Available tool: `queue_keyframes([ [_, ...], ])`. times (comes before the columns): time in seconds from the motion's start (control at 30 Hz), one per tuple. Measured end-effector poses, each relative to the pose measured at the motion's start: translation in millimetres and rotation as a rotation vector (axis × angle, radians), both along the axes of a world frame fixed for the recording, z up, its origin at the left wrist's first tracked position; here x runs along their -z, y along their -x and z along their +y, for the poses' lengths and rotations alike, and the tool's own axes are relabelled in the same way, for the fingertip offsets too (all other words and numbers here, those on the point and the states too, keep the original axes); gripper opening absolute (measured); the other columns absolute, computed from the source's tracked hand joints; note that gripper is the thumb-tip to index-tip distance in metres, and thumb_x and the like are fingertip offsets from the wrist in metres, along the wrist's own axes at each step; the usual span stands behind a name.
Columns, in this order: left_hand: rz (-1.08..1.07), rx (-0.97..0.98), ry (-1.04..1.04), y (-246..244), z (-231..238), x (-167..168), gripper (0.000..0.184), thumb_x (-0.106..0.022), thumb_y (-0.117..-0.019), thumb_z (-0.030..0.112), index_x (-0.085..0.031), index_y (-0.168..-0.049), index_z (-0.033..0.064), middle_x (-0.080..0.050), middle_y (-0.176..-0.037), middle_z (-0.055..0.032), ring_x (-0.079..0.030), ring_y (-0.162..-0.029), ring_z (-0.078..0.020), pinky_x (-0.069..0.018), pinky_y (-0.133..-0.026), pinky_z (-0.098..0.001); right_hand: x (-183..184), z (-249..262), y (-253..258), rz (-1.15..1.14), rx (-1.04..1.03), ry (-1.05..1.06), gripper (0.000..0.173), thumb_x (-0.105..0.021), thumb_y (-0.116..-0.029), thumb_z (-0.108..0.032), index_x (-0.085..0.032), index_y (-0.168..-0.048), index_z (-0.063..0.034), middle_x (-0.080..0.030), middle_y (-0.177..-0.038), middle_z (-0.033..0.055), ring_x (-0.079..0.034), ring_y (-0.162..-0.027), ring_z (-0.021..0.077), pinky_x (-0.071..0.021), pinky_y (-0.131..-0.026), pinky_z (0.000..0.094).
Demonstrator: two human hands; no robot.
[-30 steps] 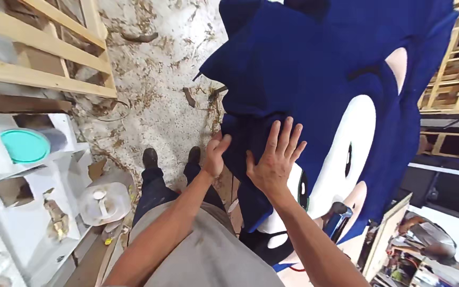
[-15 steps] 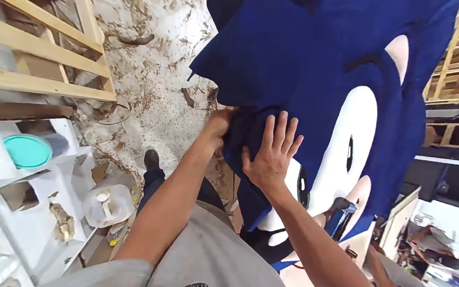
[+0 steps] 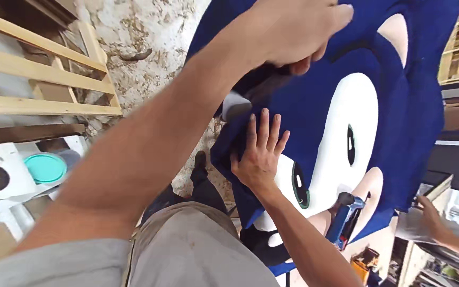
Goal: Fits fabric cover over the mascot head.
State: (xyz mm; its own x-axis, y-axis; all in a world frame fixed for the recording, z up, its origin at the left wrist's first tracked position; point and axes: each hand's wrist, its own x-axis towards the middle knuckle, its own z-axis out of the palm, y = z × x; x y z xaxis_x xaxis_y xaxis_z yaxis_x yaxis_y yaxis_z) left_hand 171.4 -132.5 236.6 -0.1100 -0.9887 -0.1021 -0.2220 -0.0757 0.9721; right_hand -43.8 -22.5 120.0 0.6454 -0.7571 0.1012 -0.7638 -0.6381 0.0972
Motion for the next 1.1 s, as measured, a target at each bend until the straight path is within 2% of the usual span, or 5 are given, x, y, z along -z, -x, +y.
queue_keyframes([
  [0.23, -0.463, -0.611, 0.487, -18, 92, 49, 0.032, -0.053, -0.1036, 0.026, -0.071, -0.111, 0.0005, -0.072, -0.101, -0.0115, -0.069, -0.096, -0.0162, -0.0564, -0.085, -0.0370, -1, -2, -1, -0.028, -0.027, -0.023, 0.075, -0.061, -0.0890, -0.047, -0.037, -0.159, -0.0370, -0.022, -0.169, 0.0174, -0.013, -0.155, 0.0465, -0.0096, -0.115, 0.0788],
  [0.43, -0.104, -0.826, 0.121, 34, 175, 138, 0.092, -0.073, -0.0888, 0.043, -0.027, -0.154, -0.0009, -0.052, -0.146, -0.0163, -0.052, -0.134, -0.0216, -0.0495, -0.105, -0.0420, -1, -2, -2, -0.026, -0.044, -0.027, 0.071, -0.060, -0.0900, -0.045, -0.038, -0.157, -0.0412, -0.020, -0.169, 0.0189, -0.012, -0.155, 0.0486, -0.0100, -0.113, 0.0809],
  [0.6, 0.703, -0.613, -0.145, 17, 137, 151, 0.075, -0.065, -0.0950, 0.025, -0.023, -0.156, 0.0093, -0.059, -0.138, -0.0055, -0.061, -0.123, -0.0142, -0.0523, -0.105, -0.0375, -2, -1, 0, -0.002, -0.067, -0.005, 0.070, -0.061, -0.0899, -0.046, -0.040, -0.157, -0.0410, -0.021, -0.169, 0.0204, -0.014, -0.153, 0.0513, -0.0109, -0.112, 0.0818],
  [0.9, 0.359, -0.694, 0.270, 9, 116, 119, 0.105, -0.075, -0.0863, 0.009, 0.002, -0.155, -0.0078, -0.059, -0.127, -0.0171, -0.066, -0.116, -0.0188, -0.0607, -0.095, -0.0330, 0, 0, -1, -0.016, -0.097, 0.005, 0.055, -0.060, -0.0918, -0.040, -0.053, -0.147, -0.0428, -0.021, -0.168, 0.0209, -0.011, -0.153, 0.0526, -0.0104, -0.110, 0.0838],
  [1.1, -0.379, -0.478, 0.221, 26, 129, 116, 0.040, -0.063, -0.0980, 0.039, -0.067, -0.117, 0.0041, -0.072, -0.109, -0.0150, -0.069, -0.109, -0.0257, -0.0543, -0.097, -0.0471, 1, 2, -1, -0.044, -0.091, -0.006, 0.052, -0.059, -0.0921, -0.038, -0.056, -0.144, -0.0409, -0.020, -0.169, 0.0186, -0.008, -0.155, 0.0502, -0.0096, -0.111, 0.0833],
])
